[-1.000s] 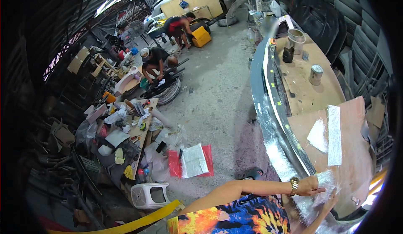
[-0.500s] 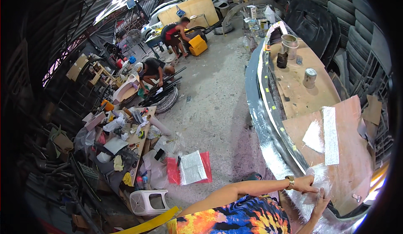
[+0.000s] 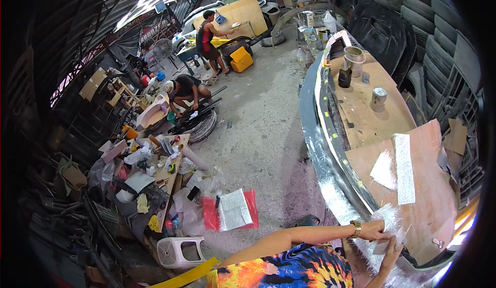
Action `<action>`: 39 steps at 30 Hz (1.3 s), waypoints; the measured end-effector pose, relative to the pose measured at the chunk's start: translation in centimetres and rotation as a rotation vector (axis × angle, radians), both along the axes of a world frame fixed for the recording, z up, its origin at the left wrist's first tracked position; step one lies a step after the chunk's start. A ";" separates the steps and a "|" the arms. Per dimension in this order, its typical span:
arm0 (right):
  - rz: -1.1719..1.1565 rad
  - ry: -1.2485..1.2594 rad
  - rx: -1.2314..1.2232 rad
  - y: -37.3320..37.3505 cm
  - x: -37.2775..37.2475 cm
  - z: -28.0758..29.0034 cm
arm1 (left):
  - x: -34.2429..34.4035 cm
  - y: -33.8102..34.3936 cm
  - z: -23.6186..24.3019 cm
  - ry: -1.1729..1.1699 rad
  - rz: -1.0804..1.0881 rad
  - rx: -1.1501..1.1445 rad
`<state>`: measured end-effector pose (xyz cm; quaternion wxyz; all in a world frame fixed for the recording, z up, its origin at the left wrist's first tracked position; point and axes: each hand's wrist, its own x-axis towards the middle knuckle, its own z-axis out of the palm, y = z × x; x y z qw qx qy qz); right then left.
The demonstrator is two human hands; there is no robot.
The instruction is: The person lays pieces of fiberglass matting onto a curved vehicle mold by hand, pressing and smoothing the material along the surface.
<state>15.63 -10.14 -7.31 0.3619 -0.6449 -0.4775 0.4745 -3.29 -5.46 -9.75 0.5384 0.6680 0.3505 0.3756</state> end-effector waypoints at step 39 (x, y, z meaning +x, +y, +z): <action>0.032 0.205 0.041 1.6 0.3 1.1 | -1.6 -0.5 1.5 0.005 0.192 0.165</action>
